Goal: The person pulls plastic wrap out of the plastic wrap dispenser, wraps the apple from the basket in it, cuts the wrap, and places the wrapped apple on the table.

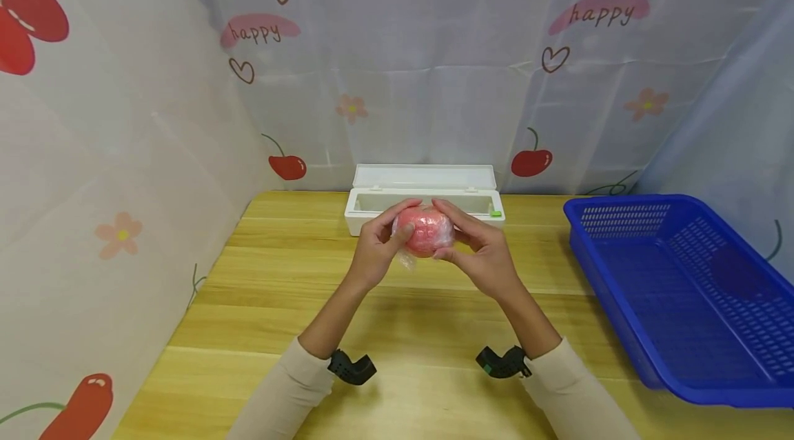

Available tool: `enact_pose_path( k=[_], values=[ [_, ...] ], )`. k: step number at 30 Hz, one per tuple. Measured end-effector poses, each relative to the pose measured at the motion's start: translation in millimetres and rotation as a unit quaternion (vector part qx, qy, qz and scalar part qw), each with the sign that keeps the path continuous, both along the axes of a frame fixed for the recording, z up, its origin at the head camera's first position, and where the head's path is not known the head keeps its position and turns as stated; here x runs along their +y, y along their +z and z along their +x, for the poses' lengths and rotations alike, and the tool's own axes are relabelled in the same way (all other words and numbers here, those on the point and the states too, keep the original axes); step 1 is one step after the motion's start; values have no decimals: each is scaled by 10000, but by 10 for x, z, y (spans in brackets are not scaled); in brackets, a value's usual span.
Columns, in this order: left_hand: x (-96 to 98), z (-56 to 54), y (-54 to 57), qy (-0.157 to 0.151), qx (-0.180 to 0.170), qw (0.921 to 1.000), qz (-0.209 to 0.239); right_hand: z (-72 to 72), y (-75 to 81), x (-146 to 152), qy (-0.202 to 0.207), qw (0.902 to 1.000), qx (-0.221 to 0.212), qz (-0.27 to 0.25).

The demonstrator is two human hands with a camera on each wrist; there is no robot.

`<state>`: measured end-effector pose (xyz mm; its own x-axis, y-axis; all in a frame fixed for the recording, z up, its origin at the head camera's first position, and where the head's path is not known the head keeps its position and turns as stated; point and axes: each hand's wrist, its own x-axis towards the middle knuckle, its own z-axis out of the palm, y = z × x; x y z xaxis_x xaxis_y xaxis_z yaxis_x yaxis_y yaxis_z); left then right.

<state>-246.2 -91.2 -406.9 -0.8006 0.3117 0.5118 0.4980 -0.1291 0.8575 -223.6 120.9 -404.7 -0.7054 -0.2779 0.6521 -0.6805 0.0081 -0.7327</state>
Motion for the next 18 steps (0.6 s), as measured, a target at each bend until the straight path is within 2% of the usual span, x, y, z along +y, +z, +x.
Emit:
enact_pose_path(
  k=[4, 9, 13, 18],
  values=[
    [15, -1, -6, -16, -22, 10000, 32, 7, 1, -4, -162, 9997, 54, -167],
    [17, -11, -9, 74, 21, 9999, 97, 2, -10, -33, -252, 9995, 153, -95],
    [5, -23, -10, 152, 45, 9996, 247, -14, -27, -69, -344, 9976, 555, 239],
    [13, -29, -17, 119, 51, 9995, 285, -18, -44, -72, -795, 9875, 1190, 668]
  ],
)
